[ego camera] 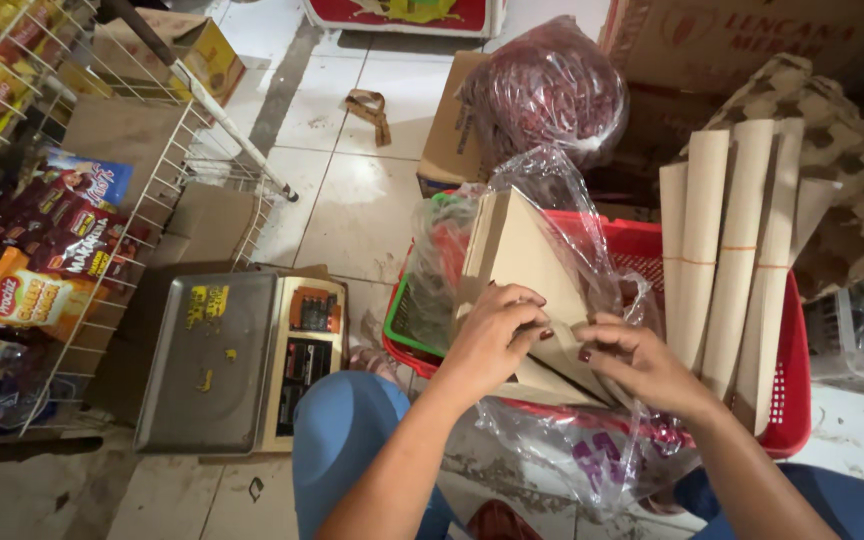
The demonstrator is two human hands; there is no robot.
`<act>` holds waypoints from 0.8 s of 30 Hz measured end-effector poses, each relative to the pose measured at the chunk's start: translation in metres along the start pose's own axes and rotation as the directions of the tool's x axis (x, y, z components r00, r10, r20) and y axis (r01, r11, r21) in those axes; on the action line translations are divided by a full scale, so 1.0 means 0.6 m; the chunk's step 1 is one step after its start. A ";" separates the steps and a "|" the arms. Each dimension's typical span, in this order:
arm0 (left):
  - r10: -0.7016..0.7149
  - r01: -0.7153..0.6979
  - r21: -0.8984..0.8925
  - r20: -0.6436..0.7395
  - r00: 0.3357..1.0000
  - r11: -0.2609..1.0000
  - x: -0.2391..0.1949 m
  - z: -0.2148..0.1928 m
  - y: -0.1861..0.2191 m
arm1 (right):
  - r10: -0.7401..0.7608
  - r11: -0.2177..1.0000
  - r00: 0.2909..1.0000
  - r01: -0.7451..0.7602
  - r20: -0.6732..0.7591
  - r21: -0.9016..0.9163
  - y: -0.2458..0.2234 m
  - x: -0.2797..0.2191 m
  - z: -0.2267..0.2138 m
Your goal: The person rolls sheets of paper into cylinders and secures them with rubber bands, then stacks the rolled papers in a red basket.
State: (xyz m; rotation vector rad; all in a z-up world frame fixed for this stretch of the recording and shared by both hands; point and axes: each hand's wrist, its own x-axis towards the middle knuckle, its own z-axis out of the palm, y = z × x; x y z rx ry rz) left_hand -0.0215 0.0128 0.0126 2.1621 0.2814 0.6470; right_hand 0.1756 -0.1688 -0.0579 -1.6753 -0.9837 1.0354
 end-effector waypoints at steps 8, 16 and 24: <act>-0.059 0.059 -0.002 0.013 0.998 0.998 0.001 0.010 -0.003 | -0.128 0.990 0.983 0.135 -0.132 0.049 -0.003 -0.002 0.039; -0.011 0.011 -0.025 0.006 1.000 1.000 -0.001 0.003 -0.009 | -0.267 0.964 0.933 0.258 -0.240 -0.069 -0.011 0.004 0.034; -0.001 0.003 -0.046 0.038 0.999 0.999 -0.003 0.002 -0.010 | 0.149 0.989 0.973 -0.151 -0.175 0.007 0.029 0.007 0.001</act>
